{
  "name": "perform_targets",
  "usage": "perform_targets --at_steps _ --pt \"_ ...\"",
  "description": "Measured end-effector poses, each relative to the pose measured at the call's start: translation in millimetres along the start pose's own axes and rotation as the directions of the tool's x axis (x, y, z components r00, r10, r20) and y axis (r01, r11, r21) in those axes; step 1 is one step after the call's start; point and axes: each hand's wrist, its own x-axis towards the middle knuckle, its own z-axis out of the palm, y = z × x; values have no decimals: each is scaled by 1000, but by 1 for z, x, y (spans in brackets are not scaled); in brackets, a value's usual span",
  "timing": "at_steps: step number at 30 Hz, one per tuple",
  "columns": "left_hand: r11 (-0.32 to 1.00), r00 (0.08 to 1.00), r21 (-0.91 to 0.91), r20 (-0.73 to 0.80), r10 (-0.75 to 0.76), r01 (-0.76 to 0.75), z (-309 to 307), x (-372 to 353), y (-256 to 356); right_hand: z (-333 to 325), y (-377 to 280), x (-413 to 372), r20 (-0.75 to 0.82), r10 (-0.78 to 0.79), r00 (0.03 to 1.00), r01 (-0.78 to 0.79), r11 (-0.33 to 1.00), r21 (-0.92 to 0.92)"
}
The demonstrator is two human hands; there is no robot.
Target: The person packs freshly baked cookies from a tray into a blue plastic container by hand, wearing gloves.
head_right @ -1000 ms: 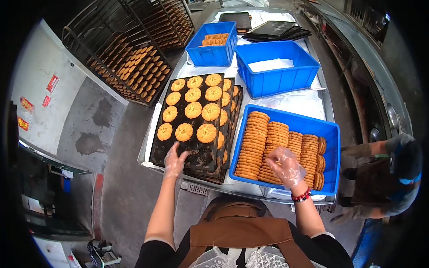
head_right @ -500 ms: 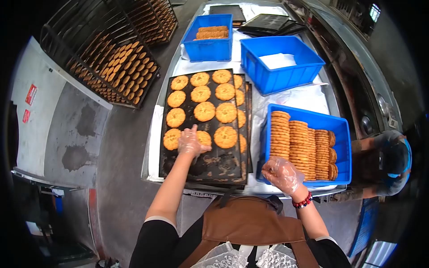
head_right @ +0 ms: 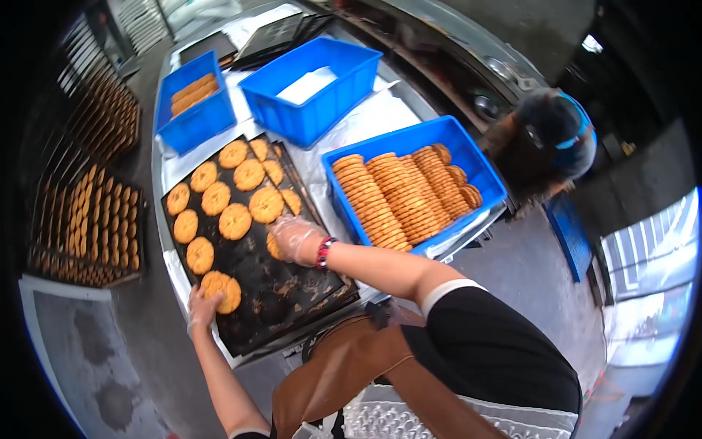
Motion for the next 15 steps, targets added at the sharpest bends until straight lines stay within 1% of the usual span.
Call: perform_targets --at_steps 1,2,3,4,6,7,8,10,12,13,14,15 --pt "1000 1000 1 8 27 -27 1 3 6 10 1 7 -24 39 999 -39 999 -31" --pt "1000 1000 -8 -3 9 -9 0 2 10 18 1 12 -42 66 997 -68 996 -57" --pt "1000 1000 -16 -17 -19 19 -1 -2 14 15 -1 14 -27 76 997 -79 992 -102" --pt "1000 999 -11 -21 -26 26 -2 -5 18 13 -3 14 -26 70 997 -72 993 -95" --pt "998 998 43 -30 51 -50 -6 -17 21 8 -7 15 -11 69 998 -70 990 -123" --pt "967 943 32 -214 253 -252 4 -29 20 8 -6 16 -41 45 998 -48 995 -91" --pt "950 925 -72 -260 276 -304 0 -49 42 9 -4 18 -37 42 998 -45 997 -70" --pt "895 841 17 -337 424 -445 -1 -79 72 15 3 23 -27 -14 1000 12 996 -94" --pt "811 745 3 -393 538 -584 3 -102 91 12 1 26 -66 -13 998 7 997 -83" --pt "828 751 27 -405 522 -561 7 -110 95 16 6 28 -80 -32 996 25 996 -87" --pt "869 810 -34 -381 446 -494 12 -114 93 19 10 33 -90 -58 994 51 995 -86" --pt "882 825 -42 -376 421 -469 13 -115 93 15 10 35 -55 -53 997 49 995 -86"
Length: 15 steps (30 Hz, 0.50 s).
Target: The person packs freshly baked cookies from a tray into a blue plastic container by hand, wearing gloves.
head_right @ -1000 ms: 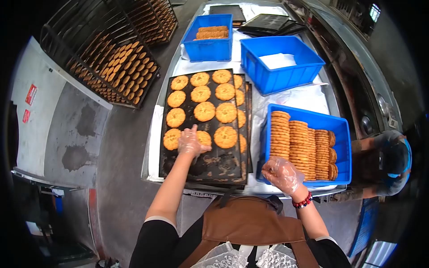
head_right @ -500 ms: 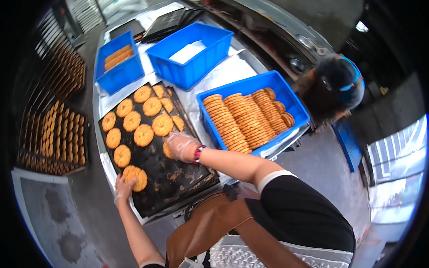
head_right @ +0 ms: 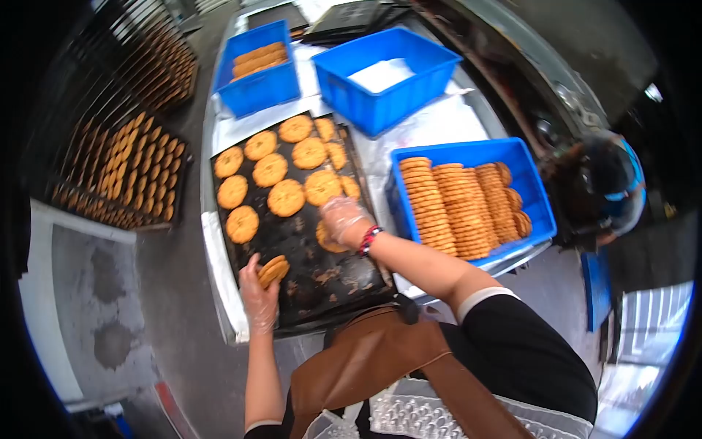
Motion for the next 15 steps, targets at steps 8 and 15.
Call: perform_targets --at_steps 8,15 --pt "722 831 -452 88 -549 524 24 7 -45 -29 20 22 409 -70 910 -25 974 223" --pt "92 717 -850 373 -589 518 28 27 11 -7 38 9 125 294 948 -291 632 719"
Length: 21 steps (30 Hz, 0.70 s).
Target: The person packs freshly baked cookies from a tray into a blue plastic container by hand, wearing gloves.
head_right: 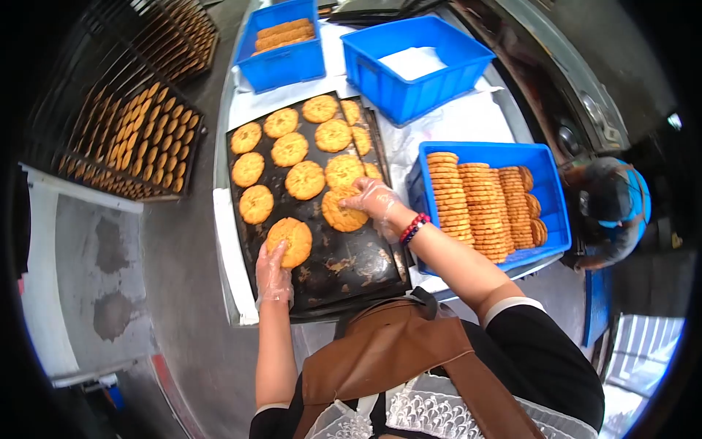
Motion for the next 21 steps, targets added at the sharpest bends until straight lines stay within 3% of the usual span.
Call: perform_targets --at_steps 2,4,6,8,11,14,16,17,18,20,21 --pt "998 999 -57 47 -7 10 -4 10 -14 2 11 -2 -38 -23 999 24 999 39" --pt "987 999 -161 50 -6 14 5 6 -11 24 30 -6 -11 94 996 -88 968 233" --pt "983 997 -179 69 -20 32 13 5 -7 33 34 -11 91 91 992 -98 992 82" --pt "984 989 -168 143 -30 54 23 6 -7 24 -6 -34 136 105 985 -90 989 -115" --pt "984 980 -144 182 -82 109 52 -7 3 39 9 -33 199 62 978 -16 974 -224" --pt "986 968 -81 217 -122 143 75 -9 0 -2 -17 -86 2 -269 963 260 927 -272" --pt "989 965 -54 231 -124 140 100 -18 -1 -32 -19 -109 -139 -511 848 427 814 -393" --pt "980 952 -38 246 -181 196 113 -22 -4 -53 -20 -120 -72 -635 769 530 696 -484" --pt "968 936 -14 258 -239 251 125 -26 -7 -69 -23 -130 -68 -638 767 536 696 -479" --pt "953 858 -29 445 -258 301 153 -30 -32 -100 -22 -146 79 -796 601 672 449 -588" --pt "951 818 -39 522 -241 305 175 -40 -38 -117 -15 -152 114 -820 562 679 377 -630"
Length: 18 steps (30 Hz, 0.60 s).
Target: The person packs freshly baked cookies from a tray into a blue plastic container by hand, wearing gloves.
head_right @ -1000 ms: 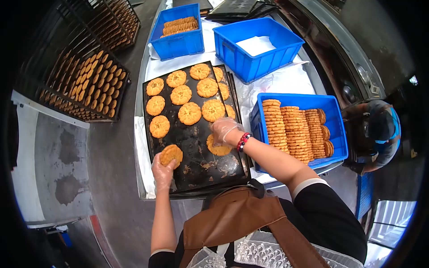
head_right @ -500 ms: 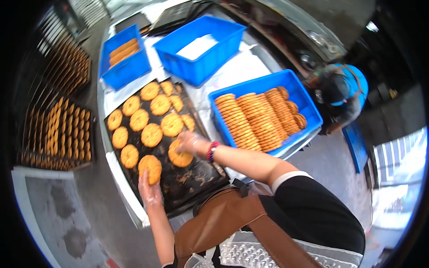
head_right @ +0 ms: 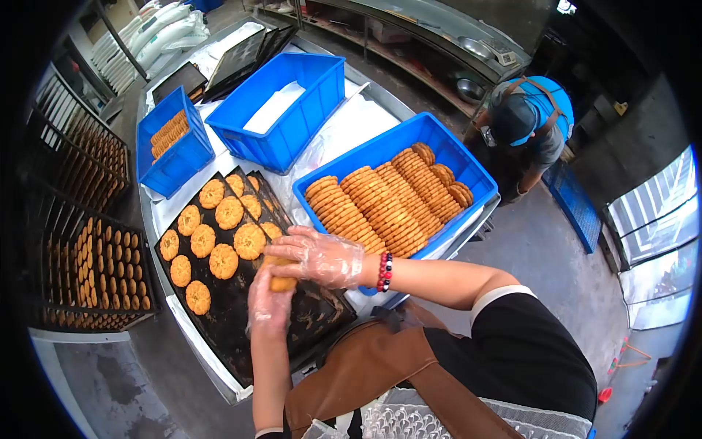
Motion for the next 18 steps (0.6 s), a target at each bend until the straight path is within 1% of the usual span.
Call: perform_targets --at_steps 1,2,3,4,5,7,9,10,11,13,14,15,16,17,18 --pt "1000 996 -12 87 2 -1 25 8 -6 -11 14 -9 -6 -6 1000 6 1000 0" --pt "1000 996 -9 83 8 -7 47 16 -5 -22 32 -17 -14 -17 1000 18 997 72" --pt "992 991 -56 78 -107 112 70 24 -2 -34 50 -25 -19 -29 999 31 989 147" --pt "968 973 -105 76 -220 227 87 30 -2 -47 68 -34 -89 -8 996 23 987 160" --pt "970 975 -104 66 -213 219 98 34 -6 -60 88 -41 -142 21 990 2 987 164" --pt "979 978 51 -87 -190 195 117 42 -15 -70 137 -63 -174 113 978 -100 992 78" --pt "983 981 54 -102 -168 174 117 50 -34 -69 178 -81 -156 316 936 -316 948 26" --pt "977 974 106 -151 -170 187 120 52 -44 -72 191 -83 -87 446 891 -444 895 40" --pt "967 965 156 -199 -169 202 124 53 -52 -66 207 -88 -90 441 893 -439 897 49" --pt "961 956 168 -232 -179 221 131 52 -62 -41 239 -98 15 506 863 -506 861 51" --pt "951 958 218 -235 -165 218 133 51 -66 -33 250 -103 136 547 826 -555 832 26" --pt "939 959 267 -239 -152 216 136 50 -69 -26 254 -105 138 543 828 -553 832 39" --pt "926 969 333 -223 -105 177 138 52 -73 -14 257 -107 165 594 787 -614 780 120" --pt "925 968 337 -227 -103 178 142 55 -74 -8 258 -109 192 641 743 -669 721 182" --pt "874 980 470 -196 -34 124 149 61 -74 -13 255 -104 222 641 734 -677 714 179"
